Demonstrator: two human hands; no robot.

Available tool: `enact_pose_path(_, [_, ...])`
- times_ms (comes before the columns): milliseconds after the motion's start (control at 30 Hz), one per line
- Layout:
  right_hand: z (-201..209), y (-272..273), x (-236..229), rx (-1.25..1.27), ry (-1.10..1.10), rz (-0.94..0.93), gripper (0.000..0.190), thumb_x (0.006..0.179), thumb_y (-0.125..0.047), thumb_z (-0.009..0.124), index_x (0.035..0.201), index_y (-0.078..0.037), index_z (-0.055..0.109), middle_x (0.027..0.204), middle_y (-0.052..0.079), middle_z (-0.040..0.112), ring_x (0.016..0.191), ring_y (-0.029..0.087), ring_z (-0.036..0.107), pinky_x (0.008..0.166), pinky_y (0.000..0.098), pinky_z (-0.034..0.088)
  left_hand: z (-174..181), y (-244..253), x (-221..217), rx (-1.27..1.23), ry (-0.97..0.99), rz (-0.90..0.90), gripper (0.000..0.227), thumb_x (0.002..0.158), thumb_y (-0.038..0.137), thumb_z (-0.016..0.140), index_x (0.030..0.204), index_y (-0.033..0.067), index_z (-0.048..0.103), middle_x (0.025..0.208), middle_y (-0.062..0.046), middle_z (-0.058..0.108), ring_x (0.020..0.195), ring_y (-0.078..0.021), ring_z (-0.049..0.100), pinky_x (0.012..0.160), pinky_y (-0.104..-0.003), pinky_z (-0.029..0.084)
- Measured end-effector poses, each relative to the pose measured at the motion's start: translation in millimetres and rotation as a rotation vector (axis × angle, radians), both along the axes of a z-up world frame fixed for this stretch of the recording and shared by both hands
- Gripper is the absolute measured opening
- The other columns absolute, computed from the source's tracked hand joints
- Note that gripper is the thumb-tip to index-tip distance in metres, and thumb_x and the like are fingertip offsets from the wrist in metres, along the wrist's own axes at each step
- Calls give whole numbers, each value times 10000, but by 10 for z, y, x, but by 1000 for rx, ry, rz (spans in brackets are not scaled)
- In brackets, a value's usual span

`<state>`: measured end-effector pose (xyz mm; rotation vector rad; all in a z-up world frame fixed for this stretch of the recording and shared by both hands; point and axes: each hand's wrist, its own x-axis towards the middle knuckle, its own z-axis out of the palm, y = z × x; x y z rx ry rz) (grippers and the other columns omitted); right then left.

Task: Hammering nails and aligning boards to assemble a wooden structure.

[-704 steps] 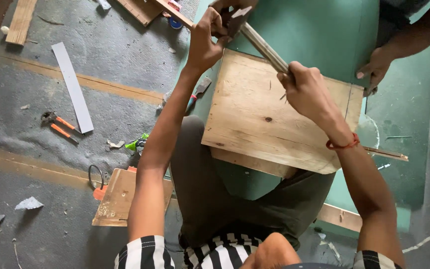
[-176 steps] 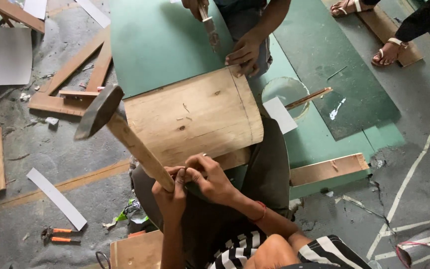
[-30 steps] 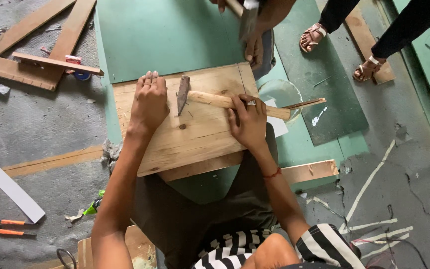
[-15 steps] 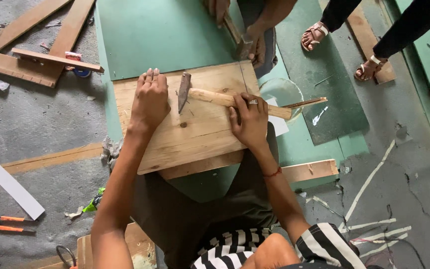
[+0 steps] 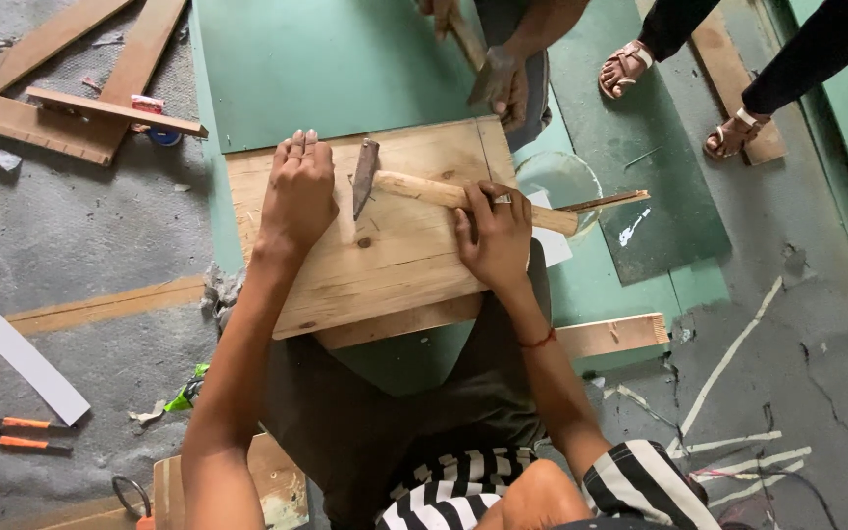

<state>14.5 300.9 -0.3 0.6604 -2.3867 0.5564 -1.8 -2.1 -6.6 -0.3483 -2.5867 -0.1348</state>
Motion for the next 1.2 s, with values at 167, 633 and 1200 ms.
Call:
enact_pose_path(167, [-3,27,11,14,-26,-3,392,928,-196,750,1285,-64,653,1209,158,629,1147,382,561,1032,511,432,69,19,22,222,-11,-3,236,860,-77,551,1093,-89,587,1121,-322,670,1134,-443,649,1082,-479,450])
enact_pose_path(633, [-21,18,-11,3,31,22,357,971,-233,729,1281,-67,665,1219,143,645,1147,373,571,1042,506,422,131,-105,125,651,313,228,24,1068,12,527,1082,15,546,923,-194,689,859,-397,666,763,-472,515])
enact_pose_path(1200, [-68,44,-31,-39,9,31,338,965,-205,753,1264,-66,676,1221,139,663,1158,359,588,1049,494,439,305,-712,-383,760,85,-73,95,947,-35,647,898,36,687,907,-156,733,825,-279,722,771,-405,580])
